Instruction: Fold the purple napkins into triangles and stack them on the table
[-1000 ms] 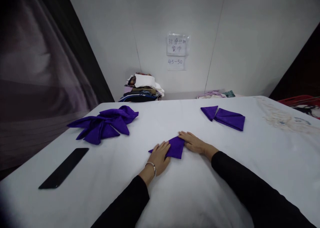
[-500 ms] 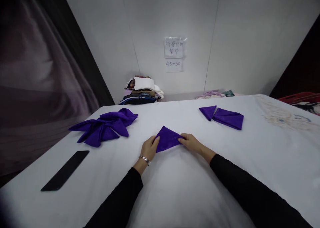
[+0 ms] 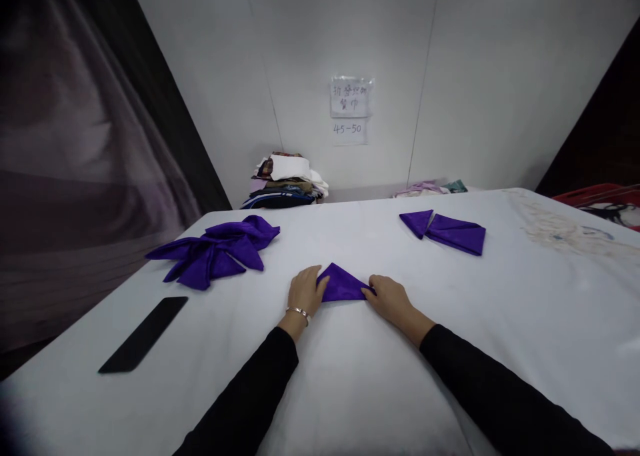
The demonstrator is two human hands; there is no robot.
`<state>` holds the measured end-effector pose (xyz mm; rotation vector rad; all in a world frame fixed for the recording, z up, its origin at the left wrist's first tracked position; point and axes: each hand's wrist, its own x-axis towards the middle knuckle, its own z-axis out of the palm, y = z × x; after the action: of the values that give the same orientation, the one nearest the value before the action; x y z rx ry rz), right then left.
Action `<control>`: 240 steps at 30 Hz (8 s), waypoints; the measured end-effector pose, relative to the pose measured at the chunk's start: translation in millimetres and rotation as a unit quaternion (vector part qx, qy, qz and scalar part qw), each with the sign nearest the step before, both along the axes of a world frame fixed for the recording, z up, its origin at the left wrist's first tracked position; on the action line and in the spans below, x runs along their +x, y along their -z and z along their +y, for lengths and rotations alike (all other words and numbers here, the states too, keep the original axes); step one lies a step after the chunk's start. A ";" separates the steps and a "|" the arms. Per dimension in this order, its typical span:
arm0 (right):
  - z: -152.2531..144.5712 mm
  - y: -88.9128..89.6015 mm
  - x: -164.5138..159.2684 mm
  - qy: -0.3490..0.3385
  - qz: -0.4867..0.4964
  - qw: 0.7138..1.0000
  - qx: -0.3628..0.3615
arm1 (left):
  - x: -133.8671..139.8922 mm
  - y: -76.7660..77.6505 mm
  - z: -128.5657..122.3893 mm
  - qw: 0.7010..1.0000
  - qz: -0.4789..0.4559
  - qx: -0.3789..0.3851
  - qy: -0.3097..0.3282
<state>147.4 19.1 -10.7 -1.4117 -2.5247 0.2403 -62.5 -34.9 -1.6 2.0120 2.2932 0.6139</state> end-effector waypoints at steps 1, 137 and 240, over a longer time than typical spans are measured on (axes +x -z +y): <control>0.2 0.3 1.0 -0.001 0.001 1.000 0.002 | 3.8 1.4 -1.1 0.999 0.019 0.007 0.050; 28.4 -7.4 10.6 -0.015 0.119 0.985 -0.121 | 13.8 19.0 11.2 0.985 0.075 -0.122 0.098; 4.0 20.4 -12.6 -0.204 -0.023 0.978 -0.026 | -55.6 12.6 -74.8 0.981 0.057 -0.171 -0.076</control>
<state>134.8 23.0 -31.1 -0.9089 -2.8450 0.3498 -118.1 -109.7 -14.2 1.7669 2.4293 0.0962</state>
